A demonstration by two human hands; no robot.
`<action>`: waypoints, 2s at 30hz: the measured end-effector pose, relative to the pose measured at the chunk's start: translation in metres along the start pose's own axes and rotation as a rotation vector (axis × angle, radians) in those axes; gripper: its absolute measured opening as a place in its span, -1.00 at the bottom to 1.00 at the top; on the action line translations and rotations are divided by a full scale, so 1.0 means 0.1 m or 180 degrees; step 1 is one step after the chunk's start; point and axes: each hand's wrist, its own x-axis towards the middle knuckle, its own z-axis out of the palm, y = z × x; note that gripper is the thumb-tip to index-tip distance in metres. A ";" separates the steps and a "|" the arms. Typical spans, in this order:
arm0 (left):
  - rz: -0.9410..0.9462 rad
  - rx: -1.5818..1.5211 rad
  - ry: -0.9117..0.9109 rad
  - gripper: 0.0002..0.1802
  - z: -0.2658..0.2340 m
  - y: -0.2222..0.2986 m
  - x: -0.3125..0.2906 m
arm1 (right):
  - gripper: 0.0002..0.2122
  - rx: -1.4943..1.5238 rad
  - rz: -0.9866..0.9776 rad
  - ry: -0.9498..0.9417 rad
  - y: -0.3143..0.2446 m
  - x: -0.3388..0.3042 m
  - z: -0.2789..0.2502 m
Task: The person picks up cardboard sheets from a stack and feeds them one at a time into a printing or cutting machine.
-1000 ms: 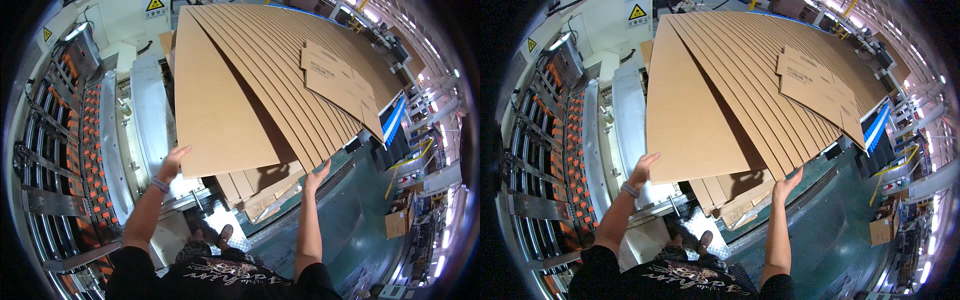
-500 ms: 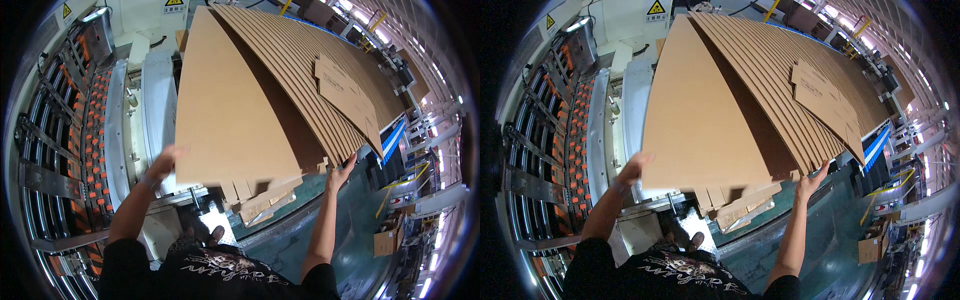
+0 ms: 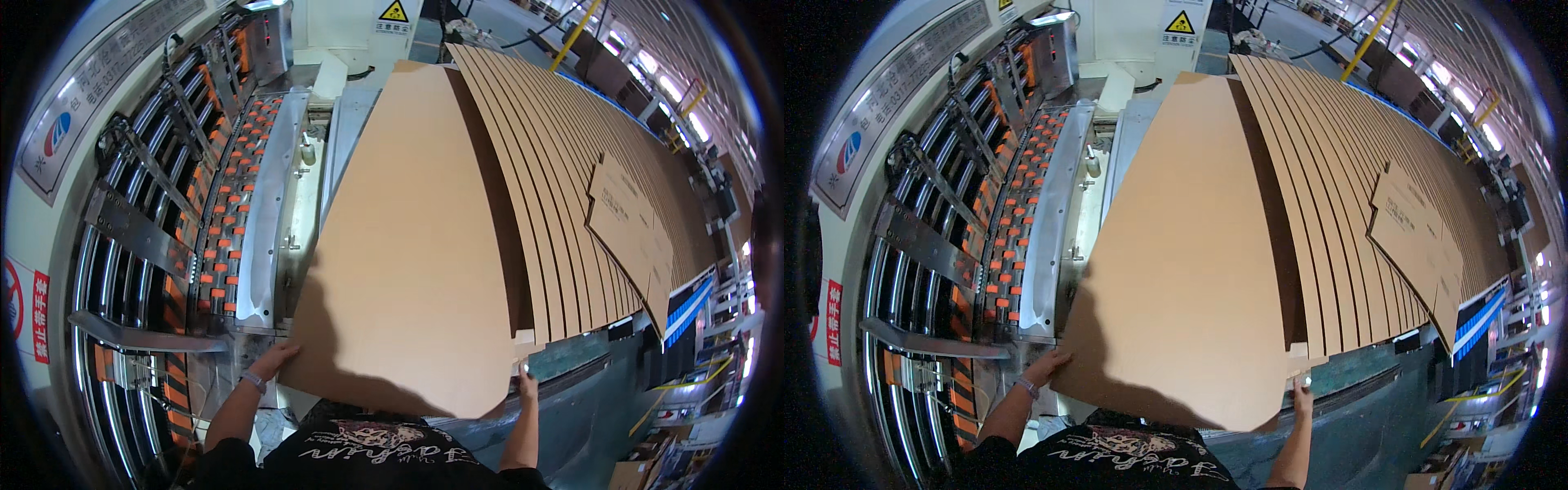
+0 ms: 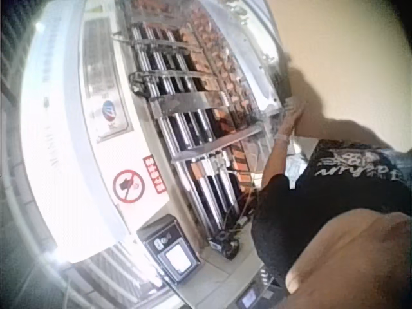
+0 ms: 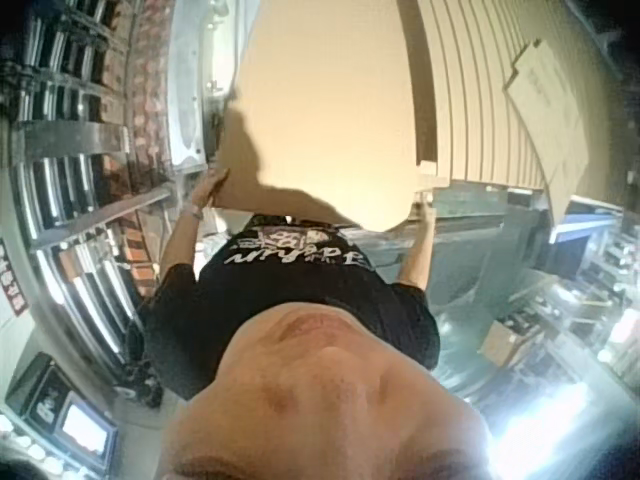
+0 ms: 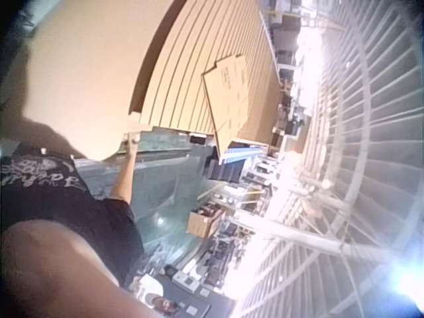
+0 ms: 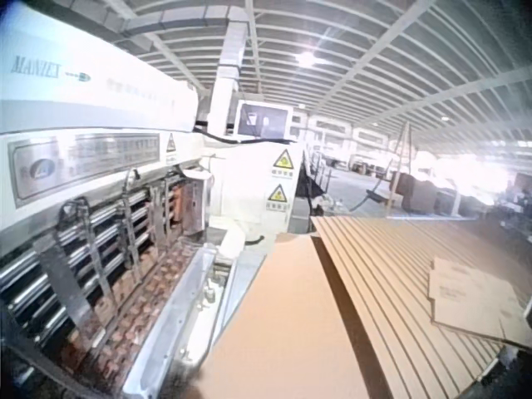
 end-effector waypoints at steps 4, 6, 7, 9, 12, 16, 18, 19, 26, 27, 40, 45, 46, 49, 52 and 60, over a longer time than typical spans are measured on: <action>-0.0127 -0.0349 0.0132 -0.58 -0.43 -0.20 -0.28 | -0.69 0.0797 -0.0092 -0.1030 0.01 -0.20 0.65; 0.0063 -0.0424 0.0127 -0.62 -0.57 -0.20 -0.40 | -0.73 0.0708 -0.0412 -0.0741 -0.23 -0.33 0.96; 0.0169 -0.0465 0.0100 -0.63 -0.63 -0.18 -0.42 | -0.74 0.0723 -0.0368 -0.0634 -0.30 -0.32 1.04; 0.0124 -0.0754 -0.0049 -0.57 -0.74 -0.10 -0.48 | -0.74 0.0711 -0.0489 -0.0713 -0.52 -0.28 1.21; 0.0342 -0.0989 -0.0311 -0.43 -0.88 -0.01 -0.64 | -0.76 0.0917 -0.0978 -0.0605 -1.03 -0.15 1.65; 0.1787 -0.2571 -0.0259 -0.41 -0.72 0.11 -0.72 | -0.77 0.0655 -0.0785 -0.0930 -1.55 0.15 2.23; 0.2165 -0.3600 -0.0415 -0.44 -0.66 -0.05 -0.52 | -0.76 0.0483 -0.0703 -0.1051 -1.66 0.20 2.54; 0.2351 -0.4118 -0.0533 -0.45 -0.64 -0.17 -0.35 | -0.75 0.0401 -0.0724 -0.1041 -1.69 0.23 2.68; 0.1858 -0.3580 0.1045 -0.64 -0.50 -0.11 0.39 | -0.70 0.0480 -0.0876 -0.1032 -1.87 0.08 3.68; 0.1775 -0.3568 0.1155 -0.64 -0.59 -0.10 0.41 | -0.71 0.0359 -0.0818 -0.0959 -1.87 -0.02 3.79; 0.1845 -0.4013 0.1399 -0.59 -1.25 -0.05 0.16 | -0.72 0.0815 -0.0532 -0.1569 -1.58 -0.33 4.86; 0.1912 -0.4636 0.1393 -0.60 -1.54 -0.60 0.57 | -0.66 0.0985 -0.0643 -0.1701 -1.27 -0.43 5.44; 0.1717 -0.4559 0.1375 -0.60 -1.50 -0.78 0.68 | -0.68 0.0971 -0.0604 -0.1737 -1.19 -0.50 5.54; 0.1251 -0.4362 0.1399 -0.62 -1.37 -1.10 0.95 | -0.72 0.0315 -0.0208 -0.1673 -0.98 -0.64 5.74; 0.1121 -0.4290 0.1624 -0.64 -1.31 -1.22 1.18 | -0.61 -0.0193 -0.0323 -0.1763 -0.80 -0.74 5.96; 0.1031 -0.4283 0.1586 -0.62 -1.40 -1.32 1.32 | -0.54 -0.0746 -0.0256 -0.2299 -0.52 -0.77 5.68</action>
